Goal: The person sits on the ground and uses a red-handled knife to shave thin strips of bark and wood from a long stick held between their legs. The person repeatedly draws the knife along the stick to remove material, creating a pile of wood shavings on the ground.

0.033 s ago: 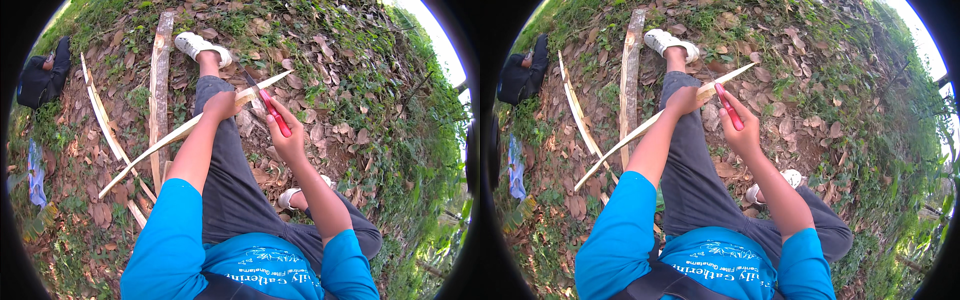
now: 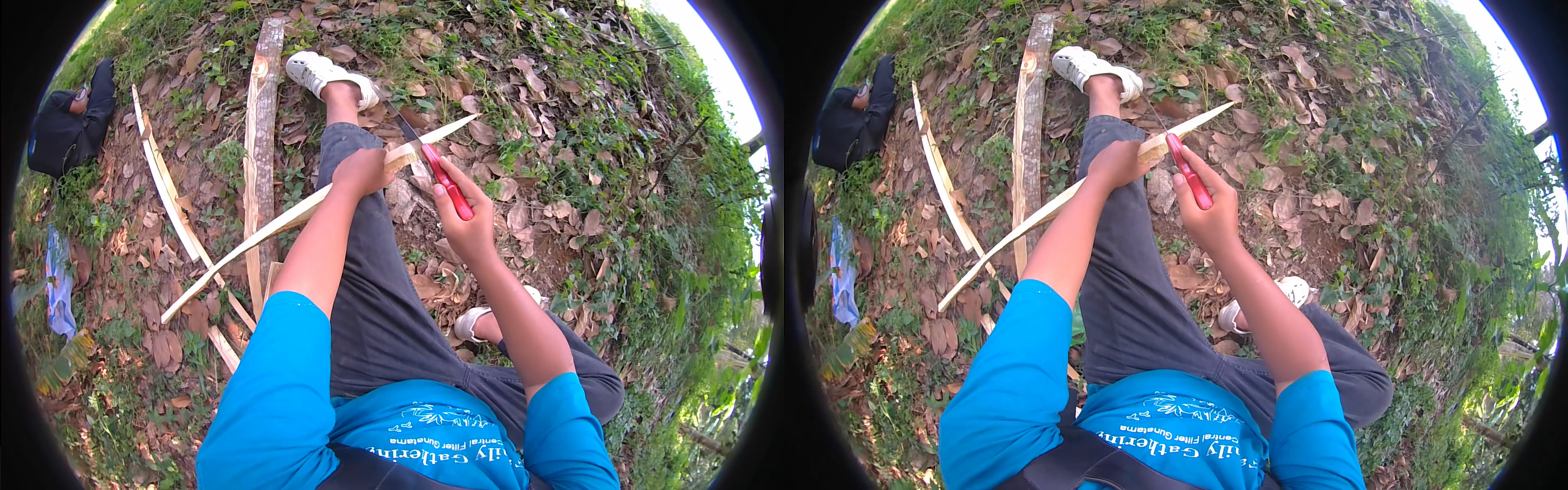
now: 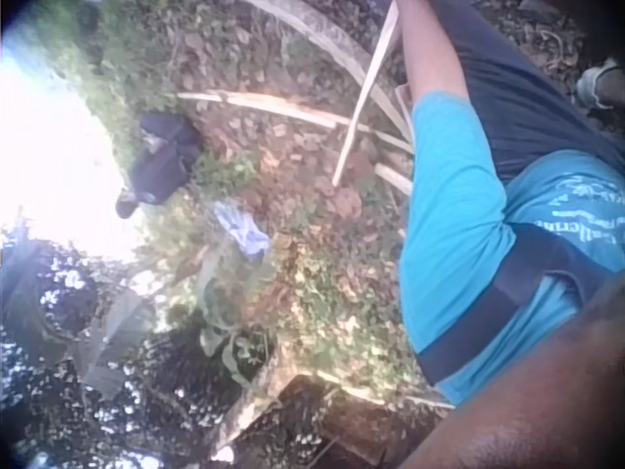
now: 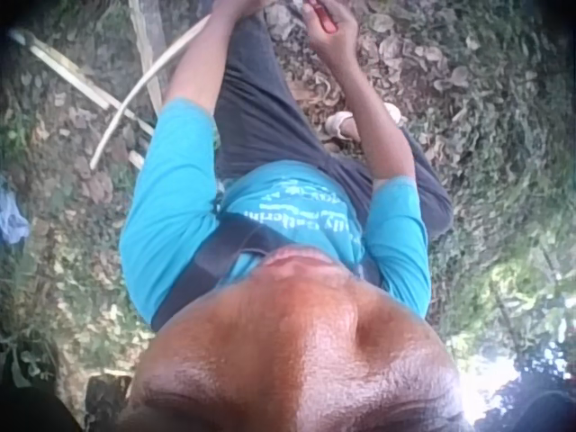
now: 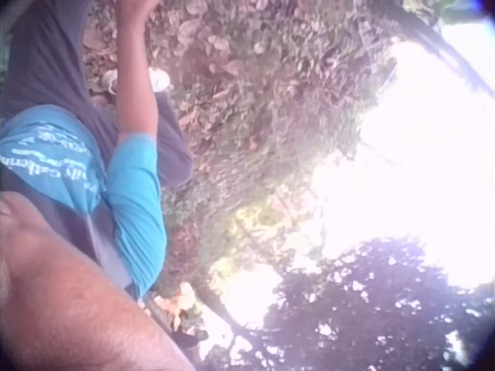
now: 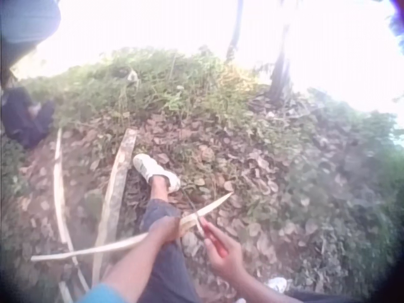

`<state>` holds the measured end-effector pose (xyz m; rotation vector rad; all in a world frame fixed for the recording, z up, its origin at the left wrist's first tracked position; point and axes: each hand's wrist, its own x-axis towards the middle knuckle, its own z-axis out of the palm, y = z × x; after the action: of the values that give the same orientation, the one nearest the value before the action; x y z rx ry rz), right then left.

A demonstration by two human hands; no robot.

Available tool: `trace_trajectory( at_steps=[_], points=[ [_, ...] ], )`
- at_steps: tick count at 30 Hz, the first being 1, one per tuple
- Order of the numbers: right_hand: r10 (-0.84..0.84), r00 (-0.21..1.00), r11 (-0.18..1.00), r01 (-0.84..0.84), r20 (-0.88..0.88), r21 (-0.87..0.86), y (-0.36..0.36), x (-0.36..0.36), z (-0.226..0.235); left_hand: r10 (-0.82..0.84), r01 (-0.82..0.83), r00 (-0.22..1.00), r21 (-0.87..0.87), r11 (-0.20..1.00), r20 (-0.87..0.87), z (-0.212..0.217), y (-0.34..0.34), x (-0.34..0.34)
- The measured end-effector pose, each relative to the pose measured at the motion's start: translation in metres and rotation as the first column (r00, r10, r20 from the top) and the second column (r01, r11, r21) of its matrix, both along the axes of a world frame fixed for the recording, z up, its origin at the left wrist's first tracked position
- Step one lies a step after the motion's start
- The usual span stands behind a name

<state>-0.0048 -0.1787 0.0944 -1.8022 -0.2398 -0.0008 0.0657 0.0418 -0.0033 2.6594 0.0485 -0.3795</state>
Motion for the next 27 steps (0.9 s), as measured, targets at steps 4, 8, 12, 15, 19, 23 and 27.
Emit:
trace_trajectory(
  at_steps=[4,8,12,15,19,23,27],
  points=[
    [-0.004,0.998,1.0,0.004,0.067,-0.009,0.006,0.005,-0.009,0.051,-0.051,0.999,0.037,0.998,0.004,0.008,-0.006,-0.003],
    [0.002,0.998,1.0,-0.004,-0.064,-0.03,-0.006,-0.006,0.005,0.079,-0.078,0.997,0.078,0.994,-0.012,0.012,-0.008,-0.002],
    [0.009,0.987,0.995,-0.025,-0.16,-0.101,-0.047,-0.053,0.041,0.089,-0.089,0.996,0.074,0.993,-0.001,0.014,-0.004,0.002],
    [0.058,0.996,0.975,-0.072,-0.073,-0.211,-0.092,-0.098,0.065,0.094,-0.091,0.995,0.098,0.991,-0.019,0.014,-0.003,0.004],
    [0.088,0.995,0.957,-0.1,-0.055,-0.274,-0.116,-0.123,0.087,0.078,-0.076,0.997,0.1,0.992,-0.015,0.017,-0.015,-0.003],
    [0.078,0.995,0.974,-0.088,-0.054,-0.211,-0.088,-0.096,0.069,0.061,-0.064,0.998,0.105,0.992,0.033,0.012,-0.018,-0.014],
    [0.025,0.997,0.998,-0.029,-0.075,-0.056,-0.03,-0.02,0.012,0.066,-0.068,0.997,0.085,0.994,0.036,0.022,-0.026,-0.018]
  ],
)
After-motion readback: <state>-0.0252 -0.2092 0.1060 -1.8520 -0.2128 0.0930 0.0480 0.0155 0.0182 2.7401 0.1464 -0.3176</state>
